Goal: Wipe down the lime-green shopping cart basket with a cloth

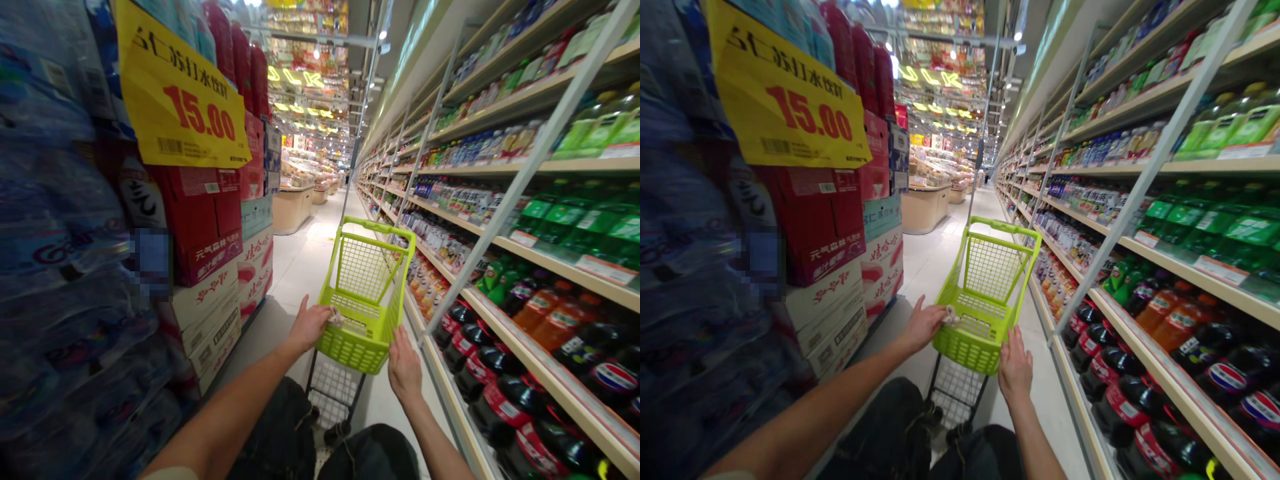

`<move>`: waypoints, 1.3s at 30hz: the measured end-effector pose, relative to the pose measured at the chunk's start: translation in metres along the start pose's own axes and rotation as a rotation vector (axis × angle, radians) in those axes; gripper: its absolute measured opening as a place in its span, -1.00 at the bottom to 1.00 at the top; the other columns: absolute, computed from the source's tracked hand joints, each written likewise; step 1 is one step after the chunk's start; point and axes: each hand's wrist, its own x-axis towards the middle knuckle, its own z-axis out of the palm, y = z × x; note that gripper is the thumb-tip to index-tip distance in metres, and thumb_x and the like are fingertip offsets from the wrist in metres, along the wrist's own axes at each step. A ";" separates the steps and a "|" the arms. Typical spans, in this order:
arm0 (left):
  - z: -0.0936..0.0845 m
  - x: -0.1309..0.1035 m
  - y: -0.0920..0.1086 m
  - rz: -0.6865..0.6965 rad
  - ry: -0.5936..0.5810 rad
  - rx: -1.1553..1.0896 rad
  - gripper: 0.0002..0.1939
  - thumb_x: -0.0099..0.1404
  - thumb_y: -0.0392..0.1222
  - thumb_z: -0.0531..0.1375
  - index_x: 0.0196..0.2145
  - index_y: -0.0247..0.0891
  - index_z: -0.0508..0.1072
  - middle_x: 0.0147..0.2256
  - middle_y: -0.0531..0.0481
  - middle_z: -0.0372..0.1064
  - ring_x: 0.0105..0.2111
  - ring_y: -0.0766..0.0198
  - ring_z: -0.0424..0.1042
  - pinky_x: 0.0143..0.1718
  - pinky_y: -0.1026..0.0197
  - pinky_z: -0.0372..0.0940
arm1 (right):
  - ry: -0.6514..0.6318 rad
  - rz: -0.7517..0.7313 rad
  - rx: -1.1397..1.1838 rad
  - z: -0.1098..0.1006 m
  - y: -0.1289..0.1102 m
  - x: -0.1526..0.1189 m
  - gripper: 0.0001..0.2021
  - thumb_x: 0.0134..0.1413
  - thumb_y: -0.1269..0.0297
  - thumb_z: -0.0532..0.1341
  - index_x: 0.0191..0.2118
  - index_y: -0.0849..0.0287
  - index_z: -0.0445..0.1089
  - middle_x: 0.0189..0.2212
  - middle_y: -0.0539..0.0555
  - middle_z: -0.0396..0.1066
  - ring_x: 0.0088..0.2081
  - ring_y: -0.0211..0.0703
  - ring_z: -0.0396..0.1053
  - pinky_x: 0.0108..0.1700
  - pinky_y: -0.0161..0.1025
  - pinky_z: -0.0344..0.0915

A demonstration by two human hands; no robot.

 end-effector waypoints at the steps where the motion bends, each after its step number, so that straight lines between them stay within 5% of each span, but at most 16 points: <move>1: 0.002 -0.001 0.003 0.004 0.019 -0.010 -0.69 0.28 -0.29 -0.09 -0.14 -0.08 0.36 -0.07 0.12 0.37 -0.03 0.34 0.26 0.19 -0.01 -0.30 | 0.027 0.008 0.027 0.003 -0.001 0.000 -0.50 0.15 0.16 -0.23 0.06 0.26 0.22 0.11 0.24 0.14 0.14 -0.04 0.08 0.07 0.04 0.07; 6: 0.046 0.007 0.062 0.276 0.083 -0.060 -0.74 0.31 -0.19 -0.08 -0.15 -0.08 0.36 -0.02 0.08 0.32 0.02 0.26 0.21 0.18 -0.12 -0.37 | -0.014 -0.003 0.023 0.004 0.000 0.000 -0.45 0.15 0.15 -0.26 0.05 0.35 0.23 0.11 0.30 0.12 0.15 -0.01 0.05 0.05 0.05 0.09; 8: 0.055 0.010 0.071 0.322 0.088 -0.046 -0.73 0.32 -0.18 -0.09 -0.14 -0.10 0.35 0.00 0.06 0.31 0.04 0.24 0.19 0.17 -0.14 -0.35 | -0.051 -0.013 -0.012 -0.001 0.003 0.001 -0.46 0.15 0.15 -0.26 0.05 0.32 0.22 0.12 0.28 0.12 0.15 0.02 0.06 0.04 0.09 0.08; 15: 0.027 -0.009 0.012 0.134 0.144 0.032 -0.71 0.31 -0.26 -0.08 -0.08 -0.06 0.31 0.04 0.08 0.26 0.06 0.28 0.17 0.19 -0.09 -0.35 | -0.016 0.012 0.046 0.002 -0.002 -0.001 -0.47 0.14 0.14 -0.23 0.08 0.33 0.18 0.14 0.29 0.08 0.16 0.00 0.03 0.06 0.04 0.08; 22: 0.061 0.003 0.053 0.331 0.201 0.054 -0.76 0.31 -0.17 -0.05 -0.16 -0.10 0.36 -0.01 0.06 0.31 0.03 0.25 0.20 0.17 -0.14 -0.27 | -0.077 0.013 -0.013 0.004 -0.010 -0.004 -0.44 0.13 0.13 -0.26 0.08 0.35 0.17 0.16 0.27 0.05 0.15 0.01 0.04 0.06 0.07 0.05; 29: 0.032 -0.006 -0.014 0.150 0.283 0.104 -0.74 0.27 -0.31 -0.01 -0.14 -0.10 0.35 -0.03 0.08 0.33 -0.05 0.26 0.28 0.19 -0.12 -0.29 | -0.096 0.069 0.007 -0.001 -0.008 0.000 -0.42 0.12 0.10 -0.26 0.09 0.38 0.16 0.16 0.26 0.04 0.17 -0.01 0.00 0.09 0.06 0.01; 31: 0.033 -0.006 -0.007 0.155 0.275 0.090 -0.76 0.28 -0.28 -0.01 -0.14 -0.10 0.35 -0.03 0.07 0.33 -0.06 0.26 0.29 0.18 -0.12 -0.29 | -0.065 0.083 0.048 0.001 -0.009 0.001 -0.39 0.11 0.10 -0.27 0.08 0.42 0.16 0.16 0.29 0.03 0.17 -0.02 -0.01 0.08 0.03 0.03; 36: 0.061 0.007 0.053 0.376 0.213 0.079 -0.78 0.31 -0.18 -0.05 -0.18 -0.11 0.35 -0.04 0.07 0.33 -0.02 0.26 0.23 0.17 -0.14 -0.28 | -0.094 0.067 0.054 -0.001 -0.007 0.001 -0.37 0.10 0.09 -0.30 0.07 0.45 0.17 0.15 0.31 0.04 0.18 -0.02 -0.03 0.10 0.02 0.00; 39: 0.057 0.008 0.047 0.413 0.170 0.096 -0.78 0.31 -0.20 -0.04 -0.17 -0.10 0.34 -0.02 0.06 0.30 -0.01 0.24 0.22 0.16 -0.15 -0.30 | -0.130 0.072 0.030 -0.007 -0.003 0.002 -0.37 0.10 0.08 -0.29 0.07 0.44 0.18 0.16 0.28 0.05 0.17 0.00 -0.01 0.11 0.05 -0.02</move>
